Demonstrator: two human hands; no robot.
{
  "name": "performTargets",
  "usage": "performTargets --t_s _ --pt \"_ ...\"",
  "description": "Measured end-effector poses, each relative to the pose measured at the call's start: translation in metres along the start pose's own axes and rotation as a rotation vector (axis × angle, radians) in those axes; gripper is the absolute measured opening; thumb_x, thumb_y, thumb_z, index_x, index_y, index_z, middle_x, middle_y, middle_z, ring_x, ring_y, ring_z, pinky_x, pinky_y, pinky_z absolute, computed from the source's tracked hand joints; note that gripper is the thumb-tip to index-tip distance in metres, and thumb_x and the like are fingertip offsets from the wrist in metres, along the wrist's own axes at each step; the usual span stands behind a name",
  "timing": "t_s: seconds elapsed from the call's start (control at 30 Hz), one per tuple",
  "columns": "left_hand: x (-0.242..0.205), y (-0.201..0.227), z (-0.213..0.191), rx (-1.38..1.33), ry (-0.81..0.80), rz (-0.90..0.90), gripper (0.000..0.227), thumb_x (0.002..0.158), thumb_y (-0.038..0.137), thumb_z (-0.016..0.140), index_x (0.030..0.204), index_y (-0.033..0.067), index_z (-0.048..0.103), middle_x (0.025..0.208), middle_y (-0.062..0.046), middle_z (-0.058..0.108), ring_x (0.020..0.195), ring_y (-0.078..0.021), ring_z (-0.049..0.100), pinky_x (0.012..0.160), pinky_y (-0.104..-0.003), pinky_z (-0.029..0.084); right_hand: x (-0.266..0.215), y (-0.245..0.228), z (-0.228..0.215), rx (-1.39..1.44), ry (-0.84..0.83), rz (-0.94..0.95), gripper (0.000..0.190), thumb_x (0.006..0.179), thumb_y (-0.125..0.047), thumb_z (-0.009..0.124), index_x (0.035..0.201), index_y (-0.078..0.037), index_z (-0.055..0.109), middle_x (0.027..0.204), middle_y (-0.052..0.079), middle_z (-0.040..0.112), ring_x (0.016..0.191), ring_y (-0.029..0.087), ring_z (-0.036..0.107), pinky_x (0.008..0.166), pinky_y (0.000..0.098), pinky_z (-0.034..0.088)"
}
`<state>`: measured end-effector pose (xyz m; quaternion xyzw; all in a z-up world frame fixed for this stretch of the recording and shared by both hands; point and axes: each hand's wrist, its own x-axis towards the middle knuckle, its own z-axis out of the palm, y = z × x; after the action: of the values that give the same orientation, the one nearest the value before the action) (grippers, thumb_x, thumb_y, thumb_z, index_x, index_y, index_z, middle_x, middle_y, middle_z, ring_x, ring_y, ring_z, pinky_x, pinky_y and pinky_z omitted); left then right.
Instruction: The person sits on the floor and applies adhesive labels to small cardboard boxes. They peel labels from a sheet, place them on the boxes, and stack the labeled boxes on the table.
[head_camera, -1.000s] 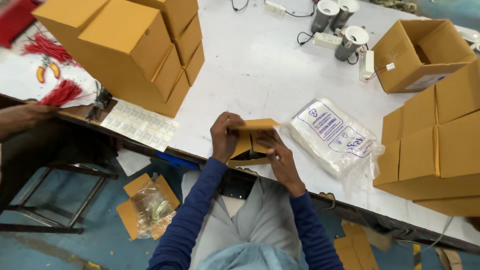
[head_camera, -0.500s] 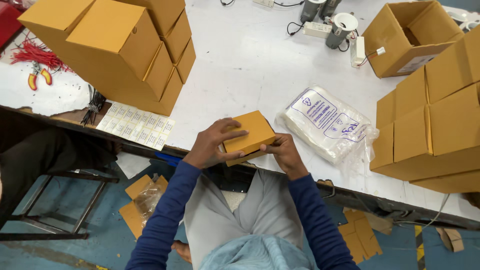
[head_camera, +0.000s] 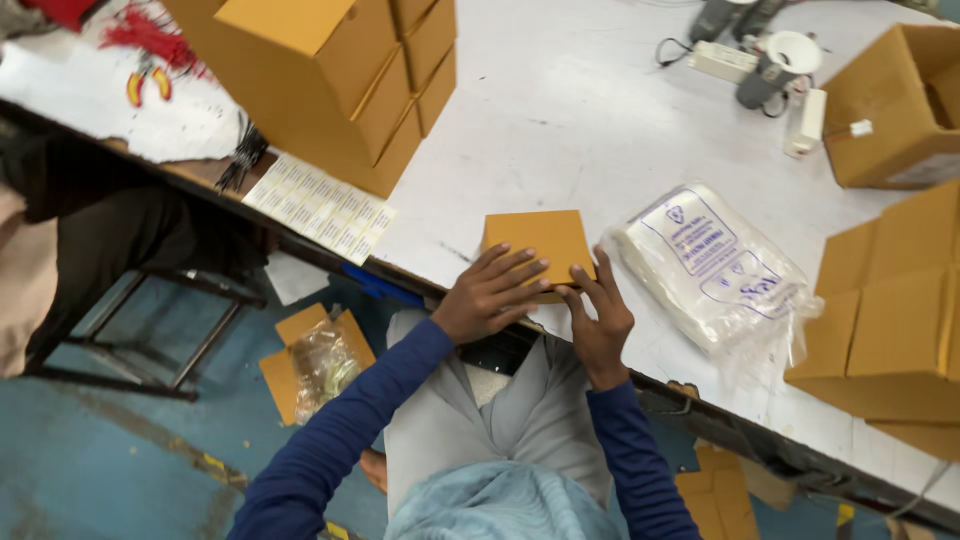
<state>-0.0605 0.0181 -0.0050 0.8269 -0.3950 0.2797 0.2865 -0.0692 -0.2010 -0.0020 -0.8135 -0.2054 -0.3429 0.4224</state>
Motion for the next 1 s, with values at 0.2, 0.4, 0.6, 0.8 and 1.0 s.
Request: performTargets --t_s 0.2,0.4,0.6,0.8,1.0 --pt "-0.009 0.004 0.006 0.202 0.06 0.083 0.044 0.096 0.023 0.073 0.139 0.0172 0.065 0.151 0.002 0.057 0.145 -0.0214 0.048 0.128 -0.052 0.029 -0.007 0.008 -0.001 -0.264 -0.031 -0.246 0.04 0.091 -0.01 0.079 0.129 -0.003 0.068 0.148 0.022 0.056 0.135 0.043 0.059 0.105 0.0456 0.054" --pt "-0.012 0.0 0.025 0.028 0.127 -0.054 0.033 0.097 0.023 0.074 0.129 0.0153 0.069 0.146 0.002 0.061 0.143 -0.0205 0.051 0.126 -0.049 0.035 -0.014 -0.007 -0.005 -0.17 -0.071 -0.05 0.041 0.091 -0.003 0.076 0.131 -0.003 0.066 0.148 0.02 0.059 0.135 0.038 0.061 0.109 0.045 0.05" --pt "-0.014 -0.016 0.036 0.067 0.248 0.056 0.02 0.095 0.025 0.081 0.113 0.0209 0.074 0.138 0.008 0.065 0.137 -0.0142 0.055 0.121 -0.043 0.039 -0.018 -0.02 -0.012 -0.191 -0.201 -0.03 0.073 0.067 0.015 0.051 0.138 0.001 0.059 0.153 0.025 0.051 0.147 0.042 0.046 0.115 0.0516 0.042" --pt "-0.018 -0.007 0.027 0.134 0.14 0.036 0.032 0.096 0.023 0.077 0.127 0.019 0.072 0.144 0.008 0.062 0.142 -0.0182 0.052 0.126 -0.048 0.036 -0.006 -0.022 -0.023 -0.53 -0.212 -0.293 0.067 0.072 0.011 0.06 0.135 -0.01 0.065 0.157 0.035 0.036 0.147 0.053 0.032 0.112 0.0521 0.039" --pt "-0.018 -0.003 -0.002 0.009 -0.151 -0.065 0.089 0.088 0.058 0.069 0.159 0.015 0.036 0.165 -0.003 0.032 0.156 -0.0267 0.02 0.129 -0.06 0.014 -0.005 -0.008 -0.016 0.056 -0.339 0.115 0.062 0.073 0.022 0.042 0.128 0.002 0.061 0.16 0.022 0.048 0.13 0.033 0.065 0.087 0.0358 0.06"
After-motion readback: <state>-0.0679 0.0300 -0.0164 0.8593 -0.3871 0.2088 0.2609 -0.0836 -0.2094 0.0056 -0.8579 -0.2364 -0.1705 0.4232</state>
